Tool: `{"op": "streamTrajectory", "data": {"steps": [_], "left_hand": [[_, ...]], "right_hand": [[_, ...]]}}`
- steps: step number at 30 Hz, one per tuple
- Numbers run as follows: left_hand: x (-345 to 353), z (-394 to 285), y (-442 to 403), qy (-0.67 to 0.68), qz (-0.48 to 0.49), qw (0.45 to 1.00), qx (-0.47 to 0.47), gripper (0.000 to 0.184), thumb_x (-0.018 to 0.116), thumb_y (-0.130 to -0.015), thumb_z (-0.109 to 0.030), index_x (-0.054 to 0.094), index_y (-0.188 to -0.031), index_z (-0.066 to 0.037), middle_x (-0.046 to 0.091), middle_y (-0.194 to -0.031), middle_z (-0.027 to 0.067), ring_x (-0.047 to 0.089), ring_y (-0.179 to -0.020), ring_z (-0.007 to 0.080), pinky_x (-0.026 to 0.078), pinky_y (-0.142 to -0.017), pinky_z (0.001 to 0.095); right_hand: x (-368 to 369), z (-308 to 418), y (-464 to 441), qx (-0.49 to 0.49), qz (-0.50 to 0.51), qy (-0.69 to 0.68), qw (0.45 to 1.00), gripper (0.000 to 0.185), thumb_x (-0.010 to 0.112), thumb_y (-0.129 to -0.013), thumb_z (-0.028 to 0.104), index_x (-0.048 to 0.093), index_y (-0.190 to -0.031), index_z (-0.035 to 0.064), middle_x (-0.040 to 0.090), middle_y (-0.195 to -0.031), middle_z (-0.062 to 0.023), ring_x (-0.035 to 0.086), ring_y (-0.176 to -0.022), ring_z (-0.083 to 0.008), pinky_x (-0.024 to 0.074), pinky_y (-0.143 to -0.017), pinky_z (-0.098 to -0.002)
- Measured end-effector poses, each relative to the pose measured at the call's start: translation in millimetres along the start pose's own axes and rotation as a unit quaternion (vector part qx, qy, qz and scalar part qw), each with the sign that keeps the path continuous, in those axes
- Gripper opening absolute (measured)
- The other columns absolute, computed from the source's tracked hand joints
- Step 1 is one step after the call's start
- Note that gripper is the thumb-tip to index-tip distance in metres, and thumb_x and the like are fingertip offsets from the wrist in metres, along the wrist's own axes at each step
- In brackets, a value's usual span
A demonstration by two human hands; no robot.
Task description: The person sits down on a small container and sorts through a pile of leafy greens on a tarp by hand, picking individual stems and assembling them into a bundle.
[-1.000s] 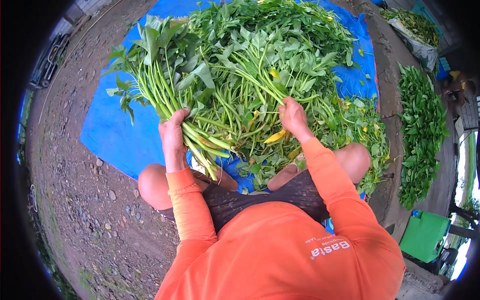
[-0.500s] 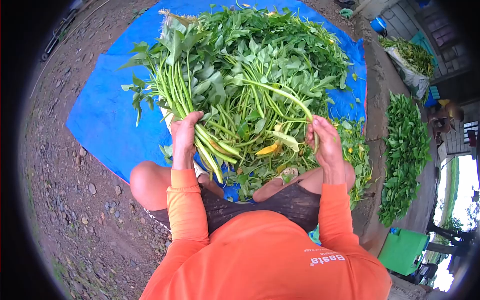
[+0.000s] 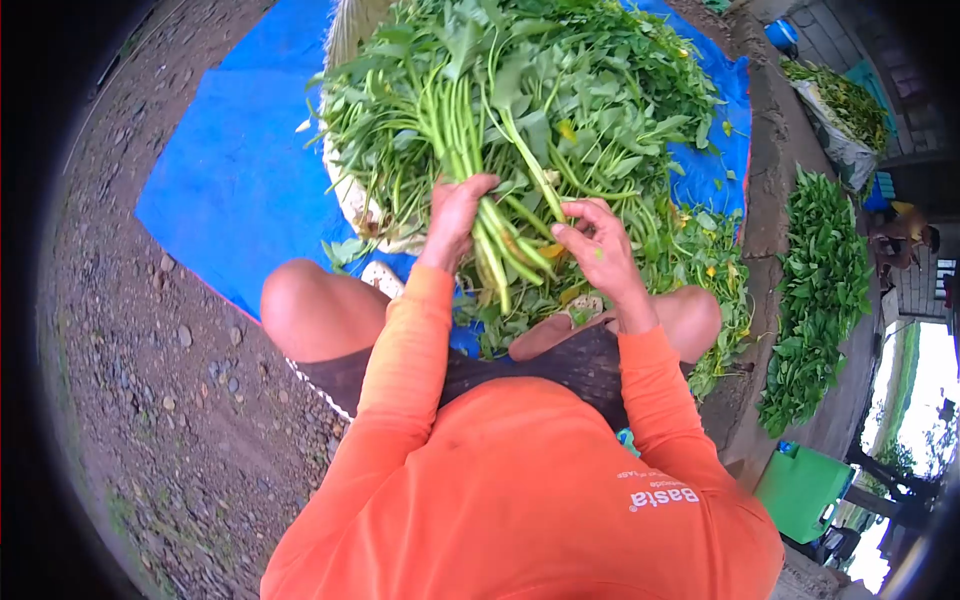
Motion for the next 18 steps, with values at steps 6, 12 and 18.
{"op": "streamTrajectory", "data": {"steps": [6,12,18], "left_hand": [[2,36,1,0.050,0.035,0.998,-0.006,0.016,0.075,-0.091,-0.009,0.074,-0.100,0.004,0.074,-0.084,0.0093,0.070,-0.066,0.0173,0.059,-0.061,0.0313],[8,19,13,0.063,0.024,0.997,-0.034,0.014,0.074,-0.087,0.000,0.072,-0.101,0.001,0.074,-0.085,0.0054,0.067,-0.066,0.0148,0.055,-0.059,0.0305],[4,29,5,0.039,0.003,0.999,0.025,0.013,0.074,-0.086,0.000,0.070,-0.099,0.000,0.072,-0.084,0.0042,0.066,-0.068,0.0151,0.054,-0.063,0.0321]], "right_hand": [[44,-20,-24,0.047,0.025,0.064,0.997,0.032,0.073,-0.100,0.024,0.077,-0.119,-0.0010,0.075,-0.104,-0.0139,0.069,-0.090,-0.0184,0.0552,-0.080,-0.0336],[56,-33,-47,0.136,0.012,-0.040,0.990,0.028,0.065,-0.105,0.017,0.075,-0.122,-0.0031,0.075,-0.101,-0.0054,0.064,-0.084,-0.0130,0.0534,-0.079,-0.0289],[61,-9,-30,0.078,-0.004,0.107,0.991,0.037,0.077,-0.096,0.028,0.075,-0.117,-0.0029,0.078,-0.107,-0.0183,0.076,-0.085,-0.0287,0.0597,-0.079,-0.0386]]}}
Point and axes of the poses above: each hand's wrist, its own y-axis away from the middle knuckle, its own x-axis out of the palm, z = x × y, the point moved 2 cm from there along -y, towards the middle knuckle
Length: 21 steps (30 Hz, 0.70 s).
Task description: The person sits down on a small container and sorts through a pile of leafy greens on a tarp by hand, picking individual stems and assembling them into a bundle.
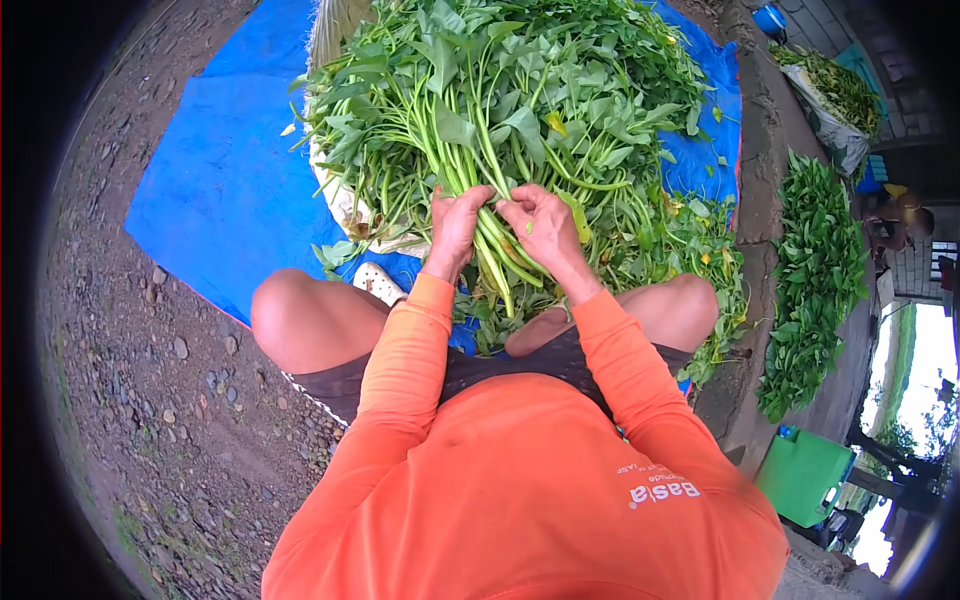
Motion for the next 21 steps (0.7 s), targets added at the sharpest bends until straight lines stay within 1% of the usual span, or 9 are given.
{"op": "streamTrajectory", "data": {"steps": [2,5,8,10,12,15,16,18,21], "left_hand": [[2,-3,0,-0.001,-0.005,1.000,0.005,0.013,0.074,-0.085,0.000,0.069,-0.098,0.000,0.071,-0.083,0.0041,0.066,-0.069,0.0152,0.055,-0.065,0.0326],[0,-4,1,-0.007,-0.017,1.000,0.002,0.015,0.076,-0.085,-0.001,0.068,-0.097,0.000,0.071,-0.082,0.0042,0.065,-0.069,0.0148,0.055,-0.066,0.0327],[-3,-1,-1,-0.003,-0.023,1.000,-0.019,0.017,0.076,-0.085,-0.002,0.068,-0.099,0.002,0.071,-0.082,0.0049,0.065,-0.069,0.0154,0.056,-0.067,0.0326],[-9,6,-8,-0.001,-0.025,0.999,-0.040,0.030,0.075,-0.083,0.001,0.063,-0.110,0.003,0.070,-0.084,0.0055,0.065,-0.068,0.0162,0.056,-0.065,0.0331],[-8,2,-5,0.004,-0.029,0.998,-0.055,0.036,0.074,-0.082,0.003,0.060,-0.115,0.003,0.070,-0.085,0.0054,0.065,-0.068,0.0164,0.057,-0.064,0.0335],[-7,-4,-6,-0.027,-0.035,0.999,-0.027,0.042,0.074,-0.079,0.004,0.057,-0.117,0.000,0.068,-0.085,0.0048,0.065,-0.068,0.0160,0.056,-0.064,0.0330],[-9,-5,-7,-0.045,-0.045,0.998,-0.018,0.042,0.074,-0.078,0.003,0.057,-0.117,0.000,0.067,-0.085,0.0047,0.064,-0.068,0.0159,0.056,-0.064,0.0328],[-13,-9,-11,-0.092,-0.040,0.995,-0.005,0.047,0.076,-0.076,-0.001,0.057,-0.120,0.001,0.069,-0.091,0.0056,0.065,-0.073,0.0172,0.056,-0.071,0.0331],[-7,-22,1,-0.173,-0.076,0.982,0.020,0.053,0.078,-0.076,-0.007,0.057,-0.124,0.003,0.071,-0.098,0.0074,0.066,-0.080,0.0188,0.056,-0.079,0.0334]], "right_hand": [[8,-19,-8,0.017,-0.008,-0.021,1.000,0.031,0.073,-0.100,0.021,0.070,-0.120,-0.0025,0.078,-0.103,-0.0165,0.074,-0.076,-0.0257,0.0592,-0.071,-0.0376],[19,-16,0,0.059,-0.080,-0.250,0.963,0.024,0.066,-0.105,0.013,0.062,-0.125,-0.0005,0.075,-0.097,-0.0136,0.072,-0.075,-0.0208,0.0589,-0.068,-0.0324],[4,-3,4,0.083,-0.039,-0.237,0.967,0.023,0.062,-0.107,0.008,0.056,-0.128,-0.0001,0.072,-0.093,-0.0118,0.071,-0.080,-0.0168,0.0591,-0.068,-0.0287],[1,-19,-5,0.009,0.057,-0.209,0.976,0.026,0.060,-0.104,0.005,0.059,-0.129,-0.0044,0.073,-0.094,-0.0117,0.071,-0.088,-0.0166,0.0595,-0.076,-0.0311],[-13,-25,-9,0.000,0.121,-0.098,0.988,0.033,0.064,-0.100,0.005,0.063,-0.132,-0.0045,0.074,-0.097,-0.0111,0.070,-0.089,-0.0163,0.0582,-0.079,-0.0310],[-36,-20,-12,0.061,0.137,-0.137,0.979,0.033,0.069,-0.098,0.006,0.066,-0.128,-0.0072,0.075,-0.099,-0.0102,0.072,-0.093,-0.0152,0.0589,-0.082,-0.0286],[-42,-18,-12,0.058,0.083,-0.215,0.971,0.030,0.071,-0.096,0.008,0.069,-0.121,-0.0074,0.075,-0.097,-0.0076,0.070,-0.086,-0.0133,0.0582,-0.078,-0.0276],[-62,-9,-9,0.068,-0.036,-0.273,0.959,0.030,0.072,-0.092,0.010,0.070,-0.117,-0.0073,0.074,-0.093,-0.0066,0.067,-0.079,-0.0143,0.0540,-0.072,-0.0290],[-88,-8,-21,-0.008,-0.199,-0.162,0.966,0.028,0.073,-0.091,0.009,0.071,-0.115,-0.0057,0.071,-0.090,-0.0061,0.065,-0.074,-0.0139,0.0527,-0.068,-0.0301]]}}
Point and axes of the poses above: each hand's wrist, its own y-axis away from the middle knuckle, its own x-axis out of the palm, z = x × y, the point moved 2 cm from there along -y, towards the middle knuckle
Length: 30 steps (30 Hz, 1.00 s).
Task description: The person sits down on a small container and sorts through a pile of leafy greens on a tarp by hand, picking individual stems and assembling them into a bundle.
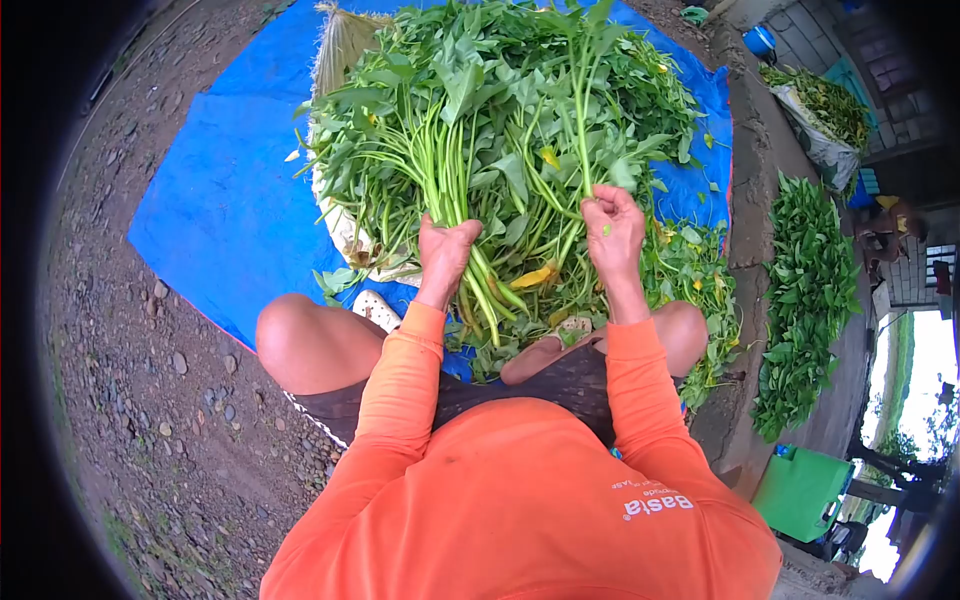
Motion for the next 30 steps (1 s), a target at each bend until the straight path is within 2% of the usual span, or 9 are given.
{"op": "streamTrajectory", "data": {"steps": [3,6,9,12,15,17,20,23,30], "left_hand": [[5,3,2,-0.044,-0.015,0.998,0.051,0.061,0.088,-0.080,-0.019,0.057,-0.127,0.004,0.076,-0.106,0.0127,0.071,-0.089,0.0231,0.057,-0.088,0.0365],[10,3,2,-0.082,0.004,0.994,0.077,0.071,0.094,-0.083,-0.035,0.058,-0.129,0.005,0.077,-0.114,0.0142,0.072,-0.097,0.0240,0.056,-0.093,0.0374],[19,-2,10,-0.001,0.045,0.997,0.069,0.067,0.088,-0.093,-0.039,0.058,-0.133,0.004,0.075,-0.118,0.0119,0.071,-0.100,0.0211,0.057,-0.092,0.0356],[15,-8,19,0.111,0.109,0.987,-0.040,0.068,0.086,-0.094,-0.042,0.058,-0.139,0.002,0.073,-0.118,0.0107,0.070,-0.101,0.0198,0.058,-0.090,0.0361],[10,15,8,0.131,0.121,0.984,-0.018,0.064,0.086,-0.095,-0.040,0.060,-0.138,0.000,0.073,-0.117,0.0098,0.070,-0.101,0.0176,0.059,-0.087,0.0351],[5,7,9,0.125,0.129,0.979,-0.098,0.039,0.086,-0.092,-0.025,0.070,-0.118,-0.001,0.074,-0.098,0.0063,0.069,-0.079,0.0143,0.058,-0.071,0.0309],[9,17,-1,0.147,0.076,0.984,-0.067,0.030,0.085,-0.092,-0.021,0.070,-0.110,-0.002,0.071,-0.090,0.0041,0.063,-0.063,0.0118,0.053,-0.056,0.0275],[14,0,5,0.151,0.088,0.985,-0.006,0.036,0.086,-0.088,-0.015,0.068,-0.116,0.000,0.073,-0.096,0.0056,0.066,-0.079,0.0148,0.056,-0.075,0.0327],[10,6,-1,0.091,0.071,0.993,0.016,0.039,0.084,-0.085,-0.007,0.065,-0.118,0.001,0.074,-0.094,0.0046,0.066,-0.079,0.0139,0.054,-0.075,0.0304]], "right_hand": [[-11,20,-27,-0.192,-0.140,0.285,0.929,0.025,0.071,-0.092,0.011,0.071,-0.113,-0.0033,0.071,-0.094,-0.0162,0.070,-0.087,-0.0272,0.0554,-0.078,-0.0432],[9,37,-31,-0.225,-0.148,0.361,0.893,0.021,0.067,-0.094,0.010,0.072,-0.108,-0.0043,0.071,-0.096,-0.0183,0.069,-0.093,-0.0336,0.0545,-0.084,-0.0487],[61,18,0,-0.042,0.151,0.106,0.982,0.026,0.067,-0.098,0.010,0.074,-0.117,-0.0071,0.077,-0.100,-0.0182,0.074,-0.089,-0.0276,0.0585,-0.083,-0.0386],[96,-44,30,0.025,0.216,0.001,0.976,0.029,0.069,-0.101,0.013,0.074,-0.118,-0.0096,0.080,-0.104,-0.0165,0.075,-0.090,-0.0206,0.0588,-0.086,-0.0335],[96,-33,51,-0.015,0.246,0.101,0.964,0.025,0.070,-0.101,0.016,0.074,-0.116,-0.0019,0.078,-0.099,-0.0194,0.075,-0.087,-0.0300,0.0579,-0.084,-0.0387],[94,-27,56,-0.086,0.292,0.124,0.944,0.020,0.066,-0.100,0.015,0.071,-0.110,-0.0015,0.074,-0.098,-0.0211,0.071,-0.090,-0.0428,0.0564,-0.082,-0.0482],[78,6,69,-0.222,0.255,0.327,0.883,0.013,0.065,-0.099,0.012,0.070,-0.100,0.0002,0.067,-0.095,-0.0210,0.066,-0.097,-0.0440,0.0528,-0.084,-0.0541],[81,3,75,-0.263,0.187,0.289,0.901,0.014,0.065,-0.100,0.013,0.066,-0.094,0.0006,0.063,-0.089,-0.0199,0.064,-0.091,-0.0431,0.0512,-0.082,-0.0565],[55,27,93,-0.339,0.182,0.376,0.843,0.004,0.071,-0.089,0.011,0.068,-0.090,0.0092,0.062,-0.089,-0.0077,0.063,-0.093,-0.0303,0.0445,-0.086,-0.0458]]}}
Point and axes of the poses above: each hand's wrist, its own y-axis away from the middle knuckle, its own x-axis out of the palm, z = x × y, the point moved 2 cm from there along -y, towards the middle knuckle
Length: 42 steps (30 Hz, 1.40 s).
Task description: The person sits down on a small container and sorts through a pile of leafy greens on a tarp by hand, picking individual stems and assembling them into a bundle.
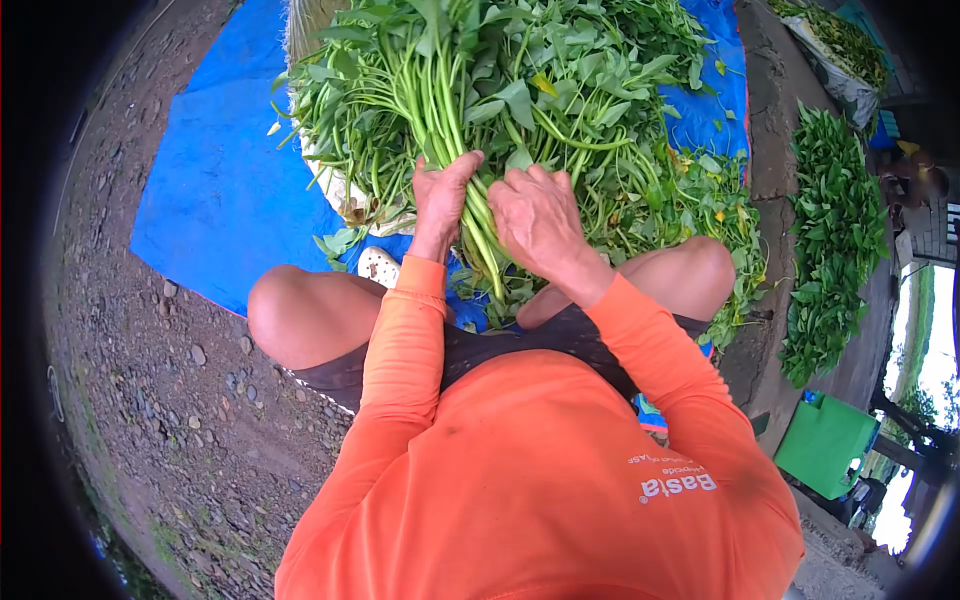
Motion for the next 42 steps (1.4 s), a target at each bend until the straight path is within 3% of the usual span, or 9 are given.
{"op": "streamTrajectory", "data": {"steps": [4,9,13,18,25,34,36,38,42], "left_hand": [[-19,-22,-10,0.040,-0.010,0.998,-0.041,0.025,0.081,-0.090,-0.011,0.069,-0.108,0.002,0.072,-0.089,0.0080,0.070,-0.072,0.0178,0.060,-0.066,0.0335],[-25,-44,-6,0.021,0.029,0.998,-0.055,0.031,0.079,-0.093,-0.021,0.071,-0.106,0.005,0.074,-0.090,0.0126,0.074,-0.074,0.0220,0.065,-0.071,0.0365],[-18,-43,-4,0.028,0.053,0.996,-0.059,0.031,0.079,-0.095,-0.025,0.072,-0.104,0.004,0.073,-0.091,0.0116,0.073,-0.077,0.0212,0.064,-0.072,0.0362],[-14,-43,-5,0.037,0.035,0.995,-0.089,0.028,0.079,-0.094,-0.023,0.073,-0.101,0.003,0.073,-0.087,0.0109,0.072,-0.072,0.0203,0.063,-0.070,0.0352],[-35,-24,-18,0.114,0.023,0.985,-0.129,0.025,0.076,-0.096,-0.024,0.067,-0.104,-0.002,0.071,-0.089,0.0118,0.074,-0.076,0.0258,0.067,-0.074,0.0414],[-24,-35,-18,0.125,0.008,0.988,-0.094,0.019,0.078,-0.096,-0.021,0.069,-0.100,-0.004,0.072,-0.088,0.0082,0.073,-0.075,0.0216,0.065,-0.074,0.0379],[-33,-39,-24,0.121,0.003,0.988,-0.092,0.020,0.078,-0.095,-0.021,0.069,-0.100,-0.004,0.073,-0.089,0.0087,0.073,-0.074,0.0216,0.066,-0.073,0.0379],[-40,-39,-24,0.104,0.002,0.990,-0.096,0.020,0.078,-0.095,-0.021,0.069,-0.100,-0.003,0.073,-0.090,0.0091,0.073,-0.075,0.0216,0.066,-0.072,0.0381],[-27,-44,-13,0.073,0.035,0.992,-0.095,0.023,0.076,-0.097,-0.022,0.070,-0.102,-0.001,0.073,-0.090,0.0100,0.073,-0.076,0.0221,0.066,-0.072,0.0374]], "right_hand": [[-45,-55,20,-0.033,-0.064,0.022,0.997,0.002,0.068,-0.090,0.008,0.068,-0.089,0.0100,0.062,-0.088,-0.0082,0.061,-0.090,-0.0312,0.0451,-0.088,-0.0486],[-72,-145,54,0.150,-0.118,0.138,0.972,0.023,0.068,-0.093,0.008,0.075,-0.114,0.0020,0.070,-0.108,-0.0185,0.066,-0.105,-0.0391,0.0524,-0.091,-0.0477],[-70,-60,33,0.150,0.022,-0.223,0.963,0.019,0.073,-0.095,0.017,0.077,-0.103,0.0003,0.070,-0.105,-0.0157,0.067,-0.102,-0.0379,0.0539,-0.092,-0.0450],[-20,-26,43,0.060,-0.088,-0.264,0.959,0.013,0.075,-0.097,0.011,0.074,-0.104,-0.0003,0.073,-0.101,-0.0138,0.068,-0.095,-0.0354,0.0551,-0.090,-0.0440],[-10,-24,82,0.190,-0.107,-0.547,0.808,0.011,0.064,-0.110,0.011,0.063,-0.114,0.0005,0.070,-0.098,-0.0077,0.070,-0.091,-0.0161,0.0551,-0.085,-0.0304],[-72,-92,102,0.239,-0.127,-0.517,0.812,0.012,0.057,-0.114,0.012,0.063,-0.119,0.0028,0.068,-0.098,-0.0024,0.061,-0.092,-0.0099,0.0488,-0.083,-0.0252],[-111,-115,99,0.339,-0.093,-0.242,0.904,0.020,0.064,-0.108,0.012,0.065,-0.126,0.0017,0.072,-0.102,-0.0068,0.065,-0.093,-0.0168,0.0523,-0.086,-0.0318],[-124,-151,102,0.228,-0.158,0.107,0.955,0.029,0.068,-0.103,0.012,0.066,-0.130,0.0022,0.073,-0.106,-0.0100,0.068,-0.094,-0.0230,0.0536,-0.087,-0.0363],[-112,-102,63,0.181,-0.032,-0.165,0.969,0.030,0.072,-0.095,0.011,0.074,-0.124,0.0029,0.072,-0.114,-0.0177,0.068,-0.102,-0.0359,0.0548,-0.093,-0.0459]]}}
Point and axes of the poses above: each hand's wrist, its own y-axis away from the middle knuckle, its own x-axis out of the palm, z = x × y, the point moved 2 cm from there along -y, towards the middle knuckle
